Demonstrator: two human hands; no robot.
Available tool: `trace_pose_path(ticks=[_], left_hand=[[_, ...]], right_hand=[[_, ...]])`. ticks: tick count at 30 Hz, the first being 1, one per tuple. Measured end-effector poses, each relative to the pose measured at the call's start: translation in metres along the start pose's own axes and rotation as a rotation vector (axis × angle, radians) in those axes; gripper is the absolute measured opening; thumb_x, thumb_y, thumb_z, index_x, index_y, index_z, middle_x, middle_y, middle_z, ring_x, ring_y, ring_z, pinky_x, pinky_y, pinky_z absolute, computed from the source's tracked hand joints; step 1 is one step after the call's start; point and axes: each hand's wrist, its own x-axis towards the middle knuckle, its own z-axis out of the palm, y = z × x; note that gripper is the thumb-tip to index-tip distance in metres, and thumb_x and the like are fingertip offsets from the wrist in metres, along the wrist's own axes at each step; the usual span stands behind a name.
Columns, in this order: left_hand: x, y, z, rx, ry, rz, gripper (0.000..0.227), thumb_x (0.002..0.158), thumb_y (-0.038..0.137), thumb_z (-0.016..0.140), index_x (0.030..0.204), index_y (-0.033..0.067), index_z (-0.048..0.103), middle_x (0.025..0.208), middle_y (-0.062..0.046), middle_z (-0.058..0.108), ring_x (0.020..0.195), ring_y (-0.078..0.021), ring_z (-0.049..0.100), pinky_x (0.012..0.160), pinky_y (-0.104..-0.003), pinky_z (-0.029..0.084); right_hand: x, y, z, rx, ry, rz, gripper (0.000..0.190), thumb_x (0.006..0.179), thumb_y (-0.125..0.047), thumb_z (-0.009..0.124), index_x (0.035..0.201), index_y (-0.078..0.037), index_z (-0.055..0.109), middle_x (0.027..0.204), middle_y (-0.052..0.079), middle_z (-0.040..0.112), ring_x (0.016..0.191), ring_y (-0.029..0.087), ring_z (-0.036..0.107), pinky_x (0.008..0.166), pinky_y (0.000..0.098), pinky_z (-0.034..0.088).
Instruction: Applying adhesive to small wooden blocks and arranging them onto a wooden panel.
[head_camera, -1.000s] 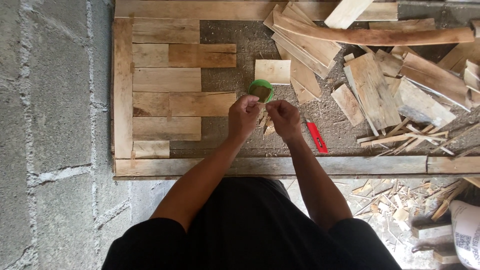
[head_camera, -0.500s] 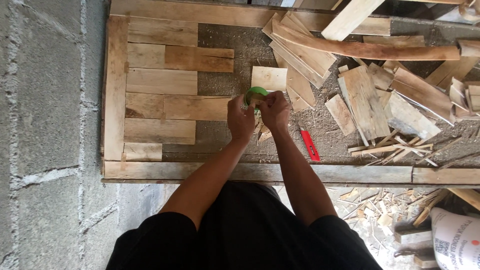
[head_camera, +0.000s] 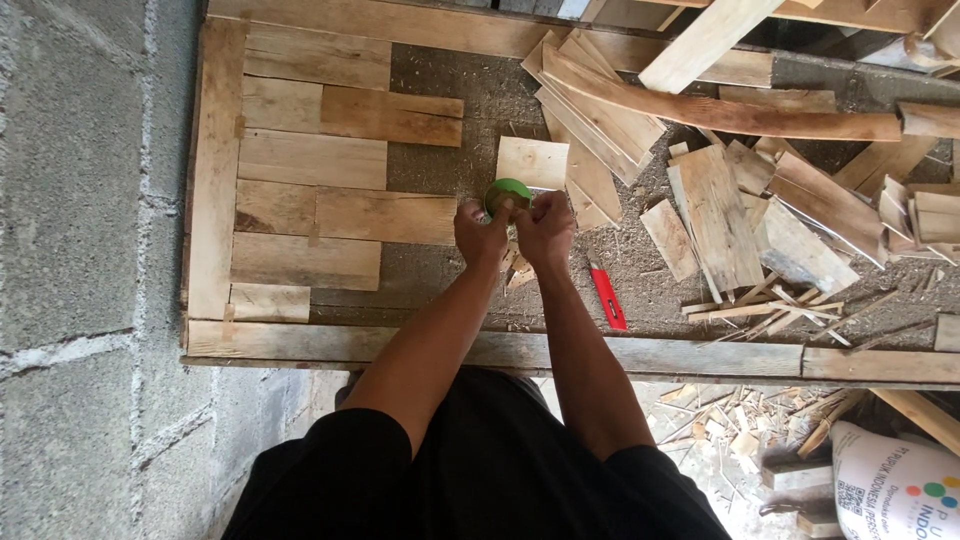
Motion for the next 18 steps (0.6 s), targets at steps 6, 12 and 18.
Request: trace_pose_path(ticks=[6,12,18], left_hand=[[0.002,-0.004,0.004,-0.085,0.008,-0.042,0.063,0.078,0.041,0.087,0.122,0.006,0.059,0.128,-0.016,0.063,0.119,-0.0293,0.062,0.102,-0.046,0.051],[-0.01,0.0,-0.019,-0.002,0.079,0.331,0.037,0.099,0.039,0.075,0.114,0.0078,0.064,0.119,-0.015,0.066,0.104,-0.0227,0.066,0.083,-0.038,0.058],[-0.003,0.009,-0.034,0.048,-0.23,0.515,0.021,0.097,0.022,0.071,0.113,0.0079,0.07,0.097,-0.009,0.076,0.07,-0.0154,0.07,0.058,-0.029,0.059]], right_hand=[[-0.01,0.012,-0.019,0.009,0.075,-0.069,0.027,0.087,-0.002,0.072,0.103,-0.004,0.05,0.073,0.002,0.057,0.059,0.012,0.053,0.049,0.0312,0.047],[-0.001,0.004,-0.042,0.196,-0.11,-0.322,0.035,0.097,-0.005,0.071,0.115,-0.003,0.041,0.084,0.009,0.069,0.073,0.014,0.069,0.061,0.031,0.059],[0.009,-0.011,-0.049,0.2,-0.237,-0.482,0.033,0.097,0.002,0.068,0.12,-0.001,0.044,0.087,0.016,0.072,0.078,0.022,0.071,0.069,0.0352,0.059]])
